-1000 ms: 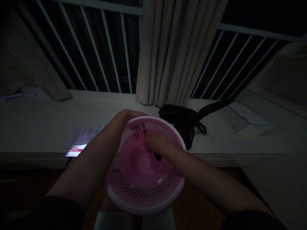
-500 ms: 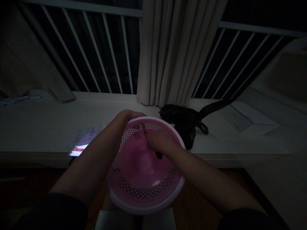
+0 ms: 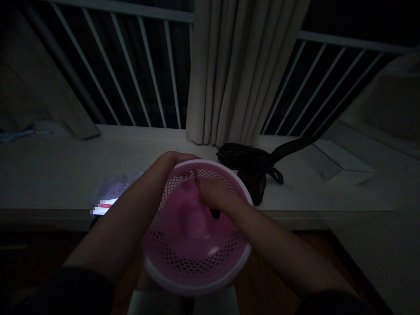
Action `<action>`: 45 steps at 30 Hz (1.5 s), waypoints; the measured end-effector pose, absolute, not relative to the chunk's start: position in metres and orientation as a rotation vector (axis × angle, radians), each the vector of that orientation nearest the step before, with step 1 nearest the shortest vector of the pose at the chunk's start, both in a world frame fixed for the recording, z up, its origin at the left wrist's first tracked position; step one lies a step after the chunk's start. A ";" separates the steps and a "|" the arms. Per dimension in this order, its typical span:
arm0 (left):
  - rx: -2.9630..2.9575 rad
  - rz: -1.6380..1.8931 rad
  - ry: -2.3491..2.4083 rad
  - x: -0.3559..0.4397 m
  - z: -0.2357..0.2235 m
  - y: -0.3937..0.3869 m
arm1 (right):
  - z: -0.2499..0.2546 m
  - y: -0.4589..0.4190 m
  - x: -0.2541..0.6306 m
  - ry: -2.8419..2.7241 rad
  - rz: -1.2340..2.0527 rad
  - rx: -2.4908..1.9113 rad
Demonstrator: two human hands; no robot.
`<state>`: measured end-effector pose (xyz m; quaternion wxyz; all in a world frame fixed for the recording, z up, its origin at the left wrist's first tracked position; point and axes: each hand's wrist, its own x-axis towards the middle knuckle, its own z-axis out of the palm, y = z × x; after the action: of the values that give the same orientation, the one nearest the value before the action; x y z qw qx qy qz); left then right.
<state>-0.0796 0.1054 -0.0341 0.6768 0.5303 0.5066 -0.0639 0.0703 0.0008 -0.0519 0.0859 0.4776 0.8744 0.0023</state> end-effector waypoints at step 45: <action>1.204 -0.122 1.112 -0.075 -0.021 0.096 | -0.048 0.006 0.073 2.558 -0.108 1.411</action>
<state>-0.0748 0.0957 -0.0210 0.6812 0.5364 0.4953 -0.0542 0.0726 0.0061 -0.0484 0.1089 0.4799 0.8697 -0.0368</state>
